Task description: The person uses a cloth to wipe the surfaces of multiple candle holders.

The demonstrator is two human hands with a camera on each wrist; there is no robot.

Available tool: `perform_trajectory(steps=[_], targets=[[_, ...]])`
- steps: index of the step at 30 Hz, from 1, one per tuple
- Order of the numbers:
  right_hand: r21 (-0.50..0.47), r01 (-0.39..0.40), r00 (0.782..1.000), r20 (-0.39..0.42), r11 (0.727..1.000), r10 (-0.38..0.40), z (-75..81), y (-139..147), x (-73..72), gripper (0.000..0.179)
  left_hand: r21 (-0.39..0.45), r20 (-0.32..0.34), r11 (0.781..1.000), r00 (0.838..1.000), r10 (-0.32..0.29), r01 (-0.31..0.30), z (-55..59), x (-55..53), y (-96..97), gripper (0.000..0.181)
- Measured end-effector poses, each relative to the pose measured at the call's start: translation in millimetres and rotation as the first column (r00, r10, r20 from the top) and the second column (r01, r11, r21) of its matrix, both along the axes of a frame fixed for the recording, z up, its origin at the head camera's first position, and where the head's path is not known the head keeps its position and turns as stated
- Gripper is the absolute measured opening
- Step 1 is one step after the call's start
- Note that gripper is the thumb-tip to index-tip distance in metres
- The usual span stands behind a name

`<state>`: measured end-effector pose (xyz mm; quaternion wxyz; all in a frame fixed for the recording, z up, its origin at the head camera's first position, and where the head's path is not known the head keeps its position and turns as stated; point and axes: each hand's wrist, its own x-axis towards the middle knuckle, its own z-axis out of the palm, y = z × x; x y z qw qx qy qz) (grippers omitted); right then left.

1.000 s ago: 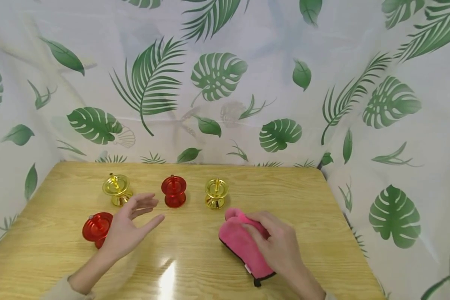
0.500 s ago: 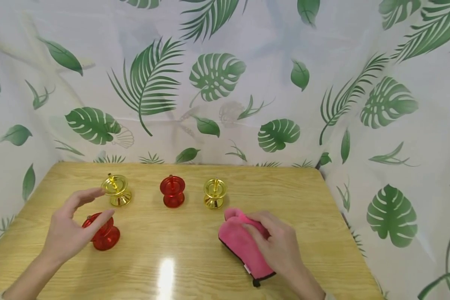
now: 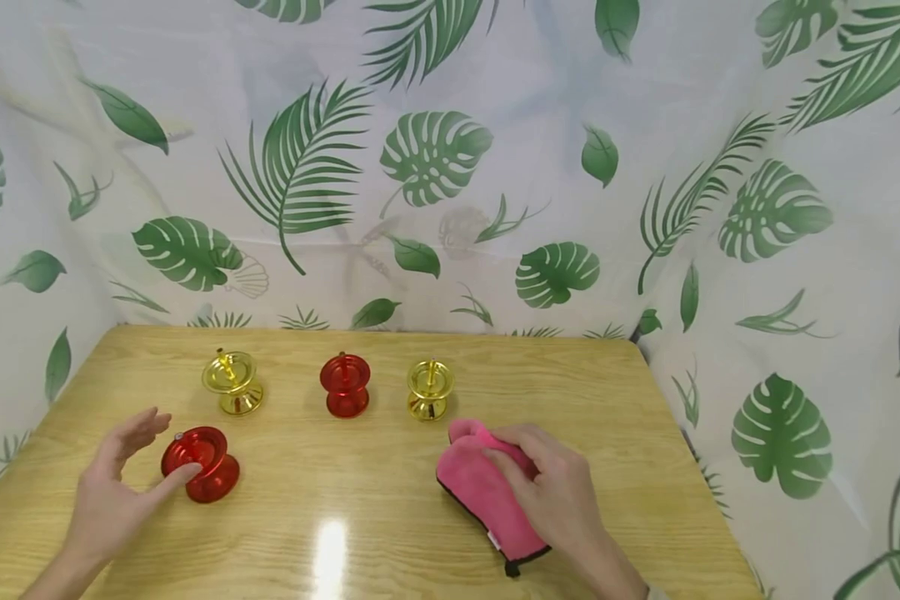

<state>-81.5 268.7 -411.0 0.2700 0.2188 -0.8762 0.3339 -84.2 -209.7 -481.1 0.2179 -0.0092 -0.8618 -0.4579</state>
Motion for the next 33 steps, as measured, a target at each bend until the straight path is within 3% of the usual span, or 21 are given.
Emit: perform_trajectory(steps=[4,8,12,21,33], targets=[[-0.003,-0.010,1.000,0.005,1.000,0.010,-0.4,-0.6,-0.1,0.035,0.038,0.105,0.999,0.994,-0.023,0.019,-17.6,3.0,-1.3,0.093],[-0.006,-0.016,1.000,0.009,1.000,0.016,-0.8,-0.8,-0.3,0.035,0.075,0.228,0.997,0.973,-0.036,0.019,-30.3,5.5,-1.5,0.097],[0.001,-0.001,1.000,0.020,1.000,0.001,-1.3,-0.3,-0.4,0.033,0.091,0.300,0.996,0.953,-0.036,0.009,-38.1,6.3,-1.4,0.096],[0.022,0.023,0.999,0.034,0.999,-0.024,-1.4,0.5,-1.7,0.030,0.106,0.345,0.994,0.938,-0.037,0.001,-41.2,3.7,1.1,0.088],[-0.014,0.008,0.999,0.041,1.000,-0.008,-3.6,3.7,-0.8,0.032,0.143,0.299,0.989,0.954,-0.021,-0.023,-44.8,2.1,8.8,0.080]])
